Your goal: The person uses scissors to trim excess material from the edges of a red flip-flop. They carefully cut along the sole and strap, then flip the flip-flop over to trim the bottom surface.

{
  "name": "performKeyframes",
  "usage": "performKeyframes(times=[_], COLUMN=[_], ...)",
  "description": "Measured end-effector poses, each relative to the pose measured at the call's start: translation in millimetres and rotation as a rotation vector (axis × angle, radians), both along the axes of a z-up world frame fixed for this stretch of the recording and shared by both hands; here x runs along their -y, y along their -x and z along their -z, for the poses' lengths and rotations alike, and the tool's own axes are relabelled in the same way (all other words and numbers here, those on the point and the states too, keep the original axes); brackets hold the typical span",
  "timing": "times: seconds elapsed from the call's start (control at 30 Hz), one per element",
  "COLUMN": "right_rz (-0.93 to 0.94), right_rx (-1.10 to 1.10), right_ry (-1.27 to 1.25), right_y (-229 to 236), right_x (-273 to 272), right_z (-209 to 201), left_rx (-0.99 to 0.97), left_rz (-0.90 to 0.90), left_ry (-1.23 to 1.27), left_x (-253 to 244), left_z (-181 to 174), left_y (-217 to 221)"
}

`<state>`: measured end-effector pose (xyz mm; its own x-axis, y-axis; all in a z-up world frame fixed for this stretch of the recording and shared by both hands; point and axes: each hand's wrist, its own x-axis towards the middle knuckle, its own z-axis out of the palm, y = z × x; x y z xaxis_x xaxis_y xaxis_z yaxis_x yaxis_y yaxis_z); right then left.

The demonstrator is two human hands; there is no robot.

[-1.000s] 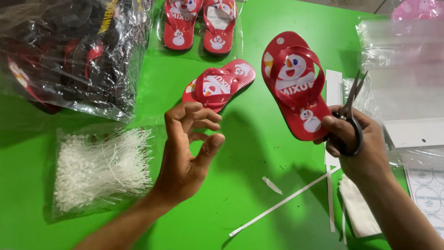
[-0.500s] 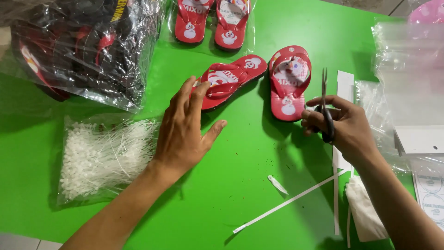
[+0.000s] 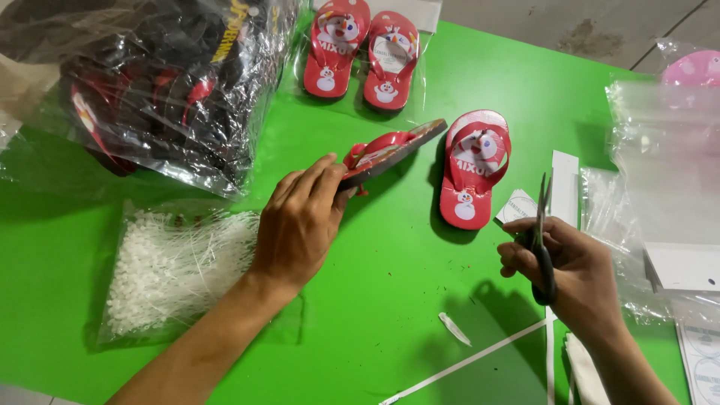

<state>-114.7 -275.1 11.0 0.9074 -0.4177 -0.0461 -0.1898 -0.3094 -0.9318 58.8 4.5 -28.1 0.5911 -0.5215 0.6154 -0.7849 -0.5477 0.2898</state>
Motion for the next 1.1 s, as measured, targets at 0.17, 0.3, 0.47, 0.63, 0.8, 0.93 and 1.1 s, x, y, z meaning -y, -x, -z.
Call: performKeyframes(times=[0.17, 0.3, 0.47, 0.63, 0.8, 0.93, 1.1], right_rz=[0.041, 0.11, 0.031, 0.011, 0.08, 0.053, -0.009], right_rx=[0.075, 0.169, 0.27, 0.217, 0.116, 0.155, 0.221], right_ry=[0.27, 0.248, -0.075, -0.117, -0.093, 0.013, -0.058], right_y=[10, 6, 17, 35, 54, 53, 49], right_x=[-6, -16, 9, 17, 13, 8, 5], right_z=[-2, -12, 11, 28, 39, 48, 45], left_rx=[-0.069, -0.337, -0.642, -0.811, -0.707, -0.711, -0.664], left_rz=[0.099, 0.316, 0.458, 0.466, 0.362, 0.333, 0.345], left_ry=[0.165, 0.25, 0.301, 0.331, 0.262, 0.282, 0.265], left_x=[0, -1, 2, 1, 7, 10, 9], left_z=[-30, -46, -47, -51, -44, -35, -40], left_y=[24, 47, 55, 55, 61, 62, 65])
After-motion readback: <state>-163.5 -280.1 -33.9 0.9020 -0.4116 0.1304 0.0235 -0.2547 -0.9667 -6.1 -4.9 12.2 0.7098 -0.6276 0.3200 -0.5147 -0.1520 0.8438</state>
